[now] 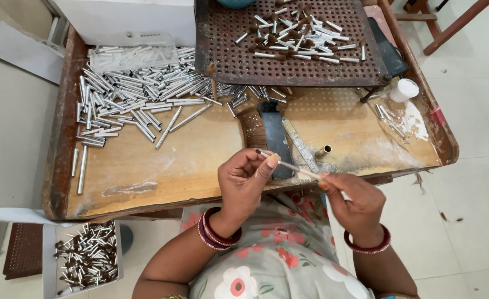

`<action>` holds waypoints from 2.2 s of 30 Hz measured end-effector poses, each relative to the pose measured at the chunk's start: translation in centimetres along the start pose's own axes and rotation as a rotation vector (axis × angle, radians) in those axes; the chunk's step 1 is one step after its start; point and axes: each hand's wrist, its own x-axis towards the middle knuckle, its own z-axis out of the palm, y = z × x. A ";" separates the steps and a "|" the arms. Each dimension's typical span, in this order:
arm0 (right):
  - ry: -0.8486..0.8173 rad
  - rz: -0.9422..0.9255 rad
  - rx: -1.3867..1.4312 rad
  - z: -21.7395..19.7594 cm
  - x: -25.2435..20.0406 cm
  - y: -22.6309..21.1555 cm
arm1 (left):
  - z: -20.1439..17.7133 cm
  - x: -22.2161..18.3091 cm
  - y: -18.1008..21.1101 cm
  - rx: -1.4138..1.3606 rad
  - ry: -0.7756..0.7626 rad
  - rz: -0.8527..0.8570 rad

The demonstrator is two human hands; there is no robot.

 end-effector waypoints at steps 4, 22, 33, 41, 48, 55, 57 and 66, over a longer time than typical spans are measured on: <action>0.029 0.156 -0.118 -0.5 2.1 2.0 | 1.0 -0.5 0.8 -0.005 -0.025 0.029; -0.043 0.000 0.365 0.9 -1.3 -0.9 | 3.8 -2.3 2.5 0.218 -0.318 0.132; -0.066 -0.044 0.512 0.6 -1.6 -1.2 | 3.6 -3.5 1.7 0.149 -0.248 0.104; -0.013 -0.080 0.544 0.6 -2.4 -1.6 | 3.1 -4.7 -0.3 0.095 -0.186 0.071; 0.026 -0.070 0.588 1.5 -2.7 -1.6 | 1.7 -3.8 -3.6 -0.076 -0.079 0.070; 0.028 0.042 0.637 1.7 -3.1 -1.2 | 3.5 -3.0 -1.2 0.023 -0.054 0.013; 0.047 -0.008 0.488 1.4 -2.8 -1.6 | 3.5 -2.9 -0.5 0.108 -0.195 -0.051; -0.088 -0.364 0.279 -1.0 -2.4 -0.7 | 3.1 -3.9 0.1 -0.009 -0.338 -0.226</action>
